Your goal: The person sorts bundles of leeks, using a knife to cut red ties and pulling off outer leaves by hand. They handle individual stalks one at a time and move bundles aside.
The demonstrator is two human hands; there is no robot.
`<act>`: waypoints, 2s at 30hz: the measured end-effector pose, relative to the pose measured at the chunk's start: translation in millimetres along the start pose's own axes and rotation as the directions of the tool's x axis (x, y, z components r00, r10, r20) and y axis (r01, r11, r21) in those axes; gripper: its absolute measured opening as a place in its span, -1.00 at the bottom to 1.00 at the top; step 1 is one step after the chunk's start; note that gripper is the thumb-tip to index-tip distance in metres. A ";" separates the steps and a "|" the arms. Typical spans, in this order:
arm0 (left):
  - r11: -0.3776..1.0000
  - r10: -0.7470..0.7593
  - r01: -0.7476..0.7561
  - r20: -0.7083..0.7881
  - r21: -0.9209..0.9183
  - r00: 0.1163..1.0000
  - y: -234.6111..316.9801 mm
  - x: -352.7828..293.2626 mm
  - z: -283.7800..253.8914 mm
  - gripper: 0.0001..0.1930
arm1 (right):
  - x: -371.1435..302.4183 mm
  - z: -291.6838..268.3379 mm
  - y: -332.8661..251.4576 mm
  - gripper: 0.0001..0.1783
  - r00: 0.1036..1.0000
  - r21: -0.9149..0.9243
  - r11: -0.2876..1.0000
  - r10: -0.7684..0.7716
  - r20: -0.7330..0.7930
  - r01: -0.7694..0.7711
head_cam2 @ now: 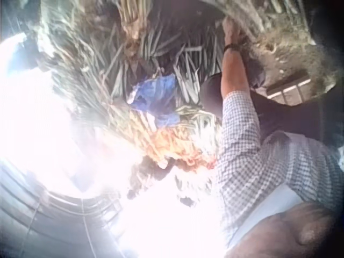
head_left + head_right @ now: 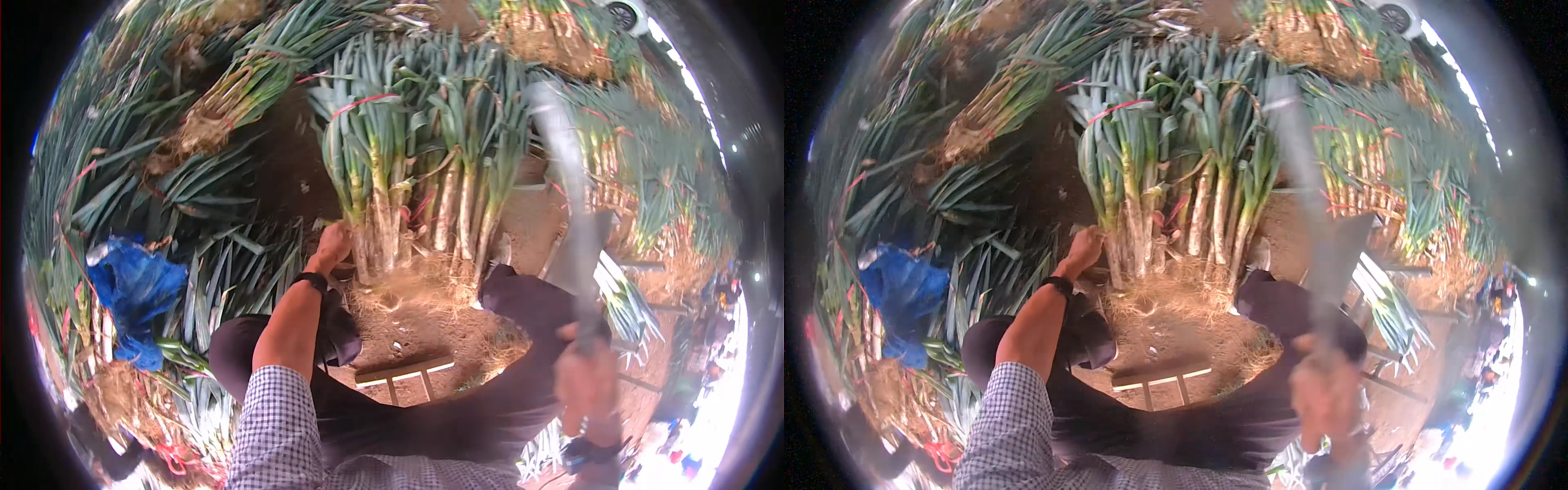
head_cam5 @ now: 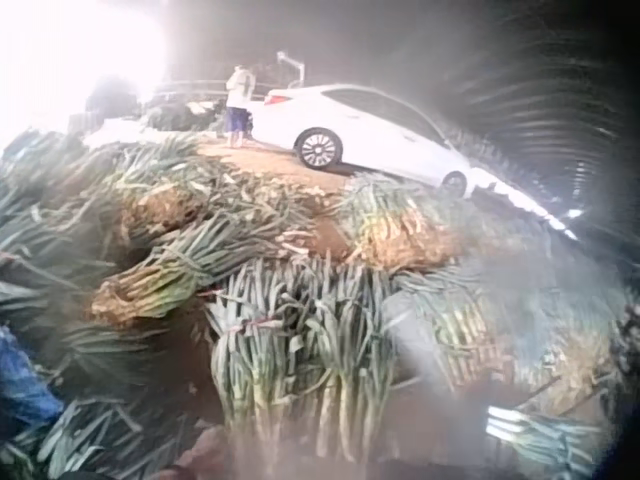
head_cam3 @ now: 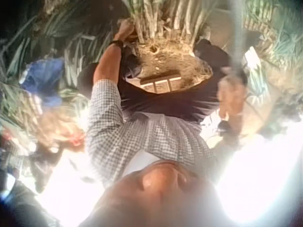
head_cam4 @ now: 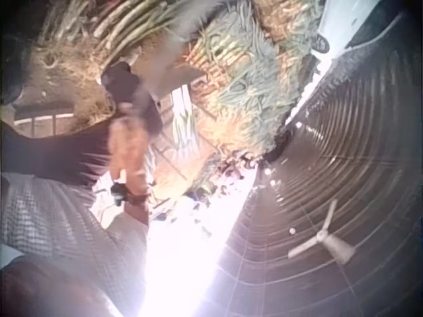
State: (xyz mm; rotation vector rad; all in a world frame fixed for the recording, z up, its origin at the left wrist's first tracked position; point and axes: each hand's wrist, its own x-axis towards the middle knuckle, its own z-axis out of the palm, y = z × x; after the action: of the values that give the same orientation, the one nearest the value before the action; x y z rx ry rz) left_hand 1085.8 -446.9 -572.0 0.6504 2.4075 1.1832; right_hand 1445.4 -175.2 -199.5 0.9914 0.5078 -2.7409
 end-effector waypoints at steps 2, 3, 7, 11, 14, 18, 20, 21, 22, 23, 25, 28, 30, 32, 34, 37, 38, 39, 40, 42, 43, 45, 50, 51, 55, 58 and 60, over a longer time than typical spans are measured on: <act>0.999 -0.044 0.041 -0.104 -0.034 0.994 6.8 -7.0 -20.1 -0.79 | 10.6 70.9 18.3 -0.64 0.676 -0.932 0.316 -0.728 -0.119 0.177; 0.993 -0.074 0.051 -0.211 -0.109 0.975 16.1 -0.9 -31.0 -0.79 | 18.5 72.9 18.9 -0.64 0.685 -0.930 0.304 -0.723 -0.086 0.204; 0.957 0.158 -0.268 -0.582 -0.107 0.797 154.5 41.4 -111.1 -0.84 | 28.3 80.3 16.2 -0.70 0.597 -0.804 0.485 -0.774 -0.211 0.344; 0.787 0.558 -0.481 -0.779 0.386 0.286 294.8 -4.5 -300.0 -0.92 | 57.7 92.2 14.4 -0.77 0.811 -0.800 0.487 -0.586 0.000 0.351; 0.465 0.885 -0.087 -0.459 0.881 0.073 319.9 -32.5 -370.9 -0.89 | 84.4 115.7 18.8 -0.71 0.839 -0.746 0.508 -0.530 0.122 0.430; 0.748 0.660 -0.396 -0.540 0.532 0.523 258.7 -18.3 -351.7 -0.92 | 132.4 120.8 27.9 -0.68 0.881 -0.740 0.529 -0.435 0.183 0.415; 0.869 0.491 -0.311 -0.594 0.385 0.637 213.5 0.2 -323.0 -0.92 | 163.3 119.3 34.1 -0.71 0.904 -0.772 0.507 -0.379 0.200 0.383; 0.929 0.366 -0.307 -0.634 0.206 0.682 193.1 9.7 -305.4 -0.90 | 185.6 111.3 38.8 -0.73 0.926 -0.775 0.540 -0.344 0.154 0.329; 0.955 0.238 -0.294 -0.656 0.026 0.717 177.7 19.3 -295.2 -0.88 | 204.6 106.2 40.5 -0.70 0.937 -0.789 0.530 -0.308 0.162 0.310; 0.959 0.233 -0.283 -0.655 0.031 0.718 154.0 38.7 -288.9 -0.88 | 223.6 100.7 40.9 -0.67 0.947 -0.802 0.521 -0.272 0.169 0.292; 0.955 -0.129 -0.083 -0.650 -0.285 0.749 113.8 74.1 -276.1 -0.78 | 261.5 84.6 41.8 -0.66 0.963 -0.821 0.520 -0.237 0.126 0.235; 0.984 -0.169 0.100 -0.579 -0.149 0.798 109.1 115.8 -248.7 -0.77 | 292.1 68.1 31.3 -0.65 0.972 -0.844 0.513 -0.230 0.041 0.157; 0.990 -0.136 0.111 -0.448 -0.082 0.884 97.7 146.4 -235.0 -0.74 | 302.1 69.7 30.4 -0.72 0.963 -0.825 0.541 -0.268 0.014 0.163; 0.998 -0.016 0.033 -0.340 0.046 0.940 87.6 178.8 -216.9 -0.72 | 309.4 65.9 25.4 -0.72 0.970 -0.819 0.555 -0.244 0.005 0.144; 0.987 0.090 -0.045 -0.305 0.152 0.948 62.5 215.8 -192.7 -0.72 | 315.2 75.9 16.7 -0.69 0.979 -0.826 0.547 -0.199 0.031 0.138; 0.986 0.051 -0.005 -0.269 0.167 0.962 66.7 260.2 -146.8 -0.77 | 320.9 67.2 -0.1 -0.68 0.993 -0.833 0.549 -0.120 0.009 0.074; 0.977 0.040 0.014 -0.247 0.212 0.968 68.5 271.3 -139.0 -0.75 | 320.6 70.4 -7.1 -0.67 0.996 -0.831 0.555 -0.085 -0.007 0.041; 0.962 0.056 0.010 -0.231 0.273 0.971 69.1 281.8 -130.5 -0.74 | 322.2 70.6 -11.8 -0.67 0.996 -0.823 0.567 -0.086 -0.021 0.031; 0.955 -0.014 0.072 -0.200 0.288 0.980 67.0 287.4 -124.0 -0.74 | 325.0 70.3 -14.6 -0.68 0.998 -0.824 0.566 -0.057 -0.021 0.015; 0.936 -0.023 0.072 -0.144 0.345 0.989 55.7 294.9 -115.0 -0.74 | 332.9 67.7 -16.3 -0.59 1.000 -0.810 0.586 0.017 -0.027 -0.032; 0.927 0.117 -0.054 -0.151 0.370 0.981 47.1 296.4 -113.0 -0.75 | 336.8 65.7 -17.2 -0.59 0.999 -0.807 0.590 0.022 -0.036 -0.042; 0.887 0.164 -0.069 -0.172 0.456 0.971 38.5 301.7 -104.0 -0.78 | 344.0 62.5 -19.3 -0.60 0.999 -0.814 0.580 0.017 -0.038 -0.041; 0.926 0.039 0.002 -0.100 0.378 0.994 36.2 299.1 -111.7 -0.77 | 341.1 70.4 -28.3 -0.60 0.998 -0.795 0.604 0.020 -0.064 -0.063; 0.950 -0.031 0.049 -0.061 0.309 0.998 31.1 299.3 -121.1 -0.78 | 340.1 72.5 -28.2 -0.58 0.998 -0.792 0.607 0.036 -0.057 -0.068; 0.996 -0.007 0.006 0.010 0.084 1.000 44.2 289.2 -129.6 -0.73 | 334.3 63.6 -35.3 -0.60 0.997 -0.799 0.598 0.047 -0.054 -0.071; 0.994 0.101 -0.101 0.005 0.052 0.995 61.9 278.7 -124.6 -0.76 | 342.4 63.9 -38.8 -0.65 0.997 -0.816 0.572 0.028 -0.076 -0.078; 0.988 0.099 -0.101 0.024 0.113 0.995 71.3 272.8 -124.0 -0.78 | 354.0 79.1 -40.4 -0.66 0.999 -0.851 0.525 -0.012 -0.038 -0.026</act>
State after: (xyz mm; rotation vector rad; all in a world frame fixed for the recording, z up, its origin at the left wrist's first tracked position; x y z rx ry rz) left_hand 814.3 -335.4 -478.6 0.8223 2.4666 1.0782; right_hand 1118.5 -186.9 -361.4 0.7254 1.6381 -1.9543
